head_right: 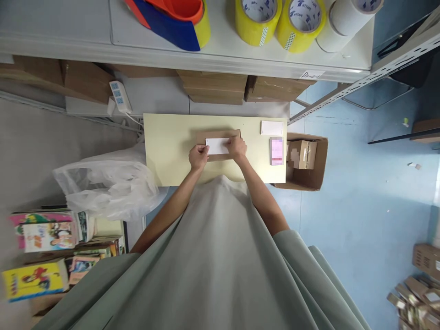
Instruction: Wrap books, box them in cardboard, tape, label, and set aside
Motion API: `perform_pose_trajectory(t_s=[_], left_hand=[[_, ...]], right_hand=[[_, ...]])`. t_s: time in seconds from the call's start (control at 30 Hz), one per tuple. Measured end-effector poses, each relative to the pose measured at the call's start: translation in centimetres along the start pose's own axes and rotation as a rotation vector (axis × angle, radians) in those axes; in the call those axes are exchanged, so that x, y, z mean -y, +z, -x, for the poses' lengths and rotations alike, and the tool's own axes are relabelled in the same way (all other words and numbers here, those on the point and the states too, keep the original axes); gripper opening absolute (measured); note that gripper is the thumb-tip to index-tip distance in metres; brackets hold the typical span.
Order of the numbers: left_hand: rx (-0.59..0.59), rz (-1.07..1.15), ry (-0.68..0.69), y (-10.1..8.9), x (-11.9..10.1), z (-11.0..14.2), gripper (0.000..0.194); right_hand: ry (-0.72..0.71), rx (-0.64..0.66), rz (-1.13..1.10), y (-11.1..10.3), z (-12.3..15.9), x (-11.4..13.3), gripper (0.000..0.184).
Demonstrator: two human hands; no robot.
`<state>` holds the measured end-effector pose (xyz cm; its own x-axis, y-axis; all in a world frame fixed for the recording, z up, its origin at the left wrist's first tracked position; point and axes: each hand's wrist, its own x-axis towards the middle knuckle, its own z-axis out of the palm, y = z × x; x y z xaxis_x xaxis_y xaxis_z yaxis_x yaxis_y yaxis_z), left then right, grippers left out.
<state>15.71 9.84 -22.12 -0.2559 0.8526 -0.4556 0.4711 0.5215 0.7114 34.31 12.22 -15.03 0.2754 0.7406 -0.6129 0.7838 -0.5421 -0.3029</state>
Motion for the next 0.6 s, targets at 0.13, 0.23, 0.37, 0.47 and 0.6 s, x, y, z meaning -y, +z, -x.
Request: perform_pose_trajectory(t_s=[0.13, 0.23, 0.37, 0.47, 0.6], left_hand=[[0.012, 0.005, 0.0, -0.1, 0.1, 0.1, 0.018], [0.017, 0.012, 0.002, -0.2, 0.0, 0.2, 0.016], [0.022, 0.023, 0.013, -0.3, -0.2, 0.3, 0.016], [0.025, 0.028, 0.011, -0.3, -0.3, 0.3, 0.014], [0.023, 0.038, -0.009, -0.4, -0.4, 0.4, 0.01]], right_hand=[[-0.07, 0.113, 0.085, 1.1, 0.5, 1.0, 0.016], [-0.117, 0.127, 0.054, 1.2, -0.7, 2.6, 0.013], [-0.11, 0.028, 0.002, 1.7, -1.5, 4.6, 0.017], [-0.125, 0.016, 0.003, 2.6, -0.3, 4.8, 0.022], [-0.157, 0.116, 0.06, 3.4, 1.5, 3.9, 0.017]])
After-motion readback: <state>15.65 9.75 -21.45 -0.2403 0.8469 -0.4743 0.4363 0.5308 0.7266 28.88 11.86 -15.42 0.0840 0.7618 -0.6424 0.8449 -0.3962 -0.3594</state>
